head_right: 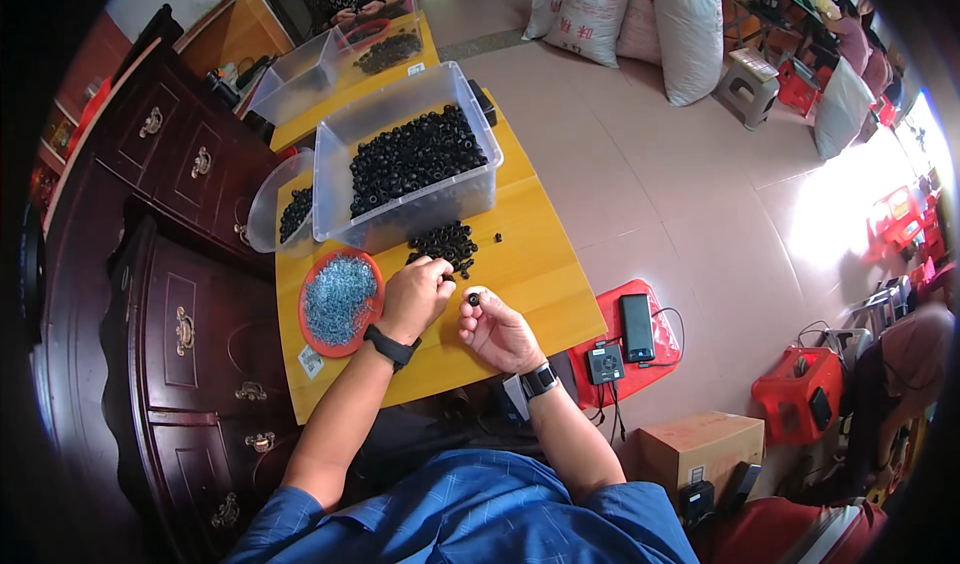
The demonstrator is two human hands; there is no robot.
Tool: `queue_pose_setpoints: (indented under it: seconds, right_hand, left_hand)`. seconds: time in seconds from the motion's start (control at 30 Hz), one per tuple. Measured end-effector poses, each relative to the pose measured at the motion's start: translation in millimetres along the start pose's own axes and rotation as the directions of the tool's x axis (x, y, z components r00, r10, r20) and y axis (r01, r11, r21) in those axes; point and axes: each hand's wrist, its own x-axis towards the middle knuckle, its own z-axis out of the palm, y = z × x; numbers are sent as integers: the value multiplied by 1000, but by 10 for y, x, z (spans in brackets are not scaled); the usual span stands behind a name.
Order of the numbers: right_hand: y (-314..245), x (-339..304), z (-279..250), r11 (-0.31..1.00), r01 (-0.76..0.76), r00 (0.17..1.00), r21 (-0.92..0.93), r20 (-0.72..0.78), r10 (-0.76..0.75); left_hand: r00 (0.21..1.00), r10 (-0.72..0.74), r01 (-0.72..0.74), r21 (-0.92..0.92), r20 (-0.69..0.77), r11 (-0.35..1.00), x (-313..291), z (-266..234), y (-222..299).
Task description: Manual assembly and sorting of small black plastic components and blue beads at a workstation.
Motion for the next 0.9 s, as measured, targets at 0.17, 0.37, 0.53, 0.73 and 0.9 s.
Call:
queue_pose_setpoints:
  seconds: [0.17, 0.37, 0.53, 0.73, 0.9]
  right_hand:
    - [-10, 5, 42, 1000, -8, 1000, -2, -22, 8]
    - [-26, 15, -21, 999, -20, 1000, -34, 19, 21]
    - [-12, 11, -22, 998, -34, 999, -54, -20, 33]
    - [-5, -11, 58, 998, -33, 998, -61, -46, 30]
    - [-5, 6, 60, 996, -35, 999, -84, -30, 32]
  left_hand:
    - [997, 57, -53, 71, -49, 996, 16, 68, -44]
    - [993, 96, -91, 73, -73, 993, -45, 3, -48]
    - [977, 7, -71, -298, -211, 952, -175, -184, 39]
    - [982, -112, 2, -585, -152, 811, -448, -398, 240]
    - [986, -110, 11, -613, -123, 790, -561, -389, 277]
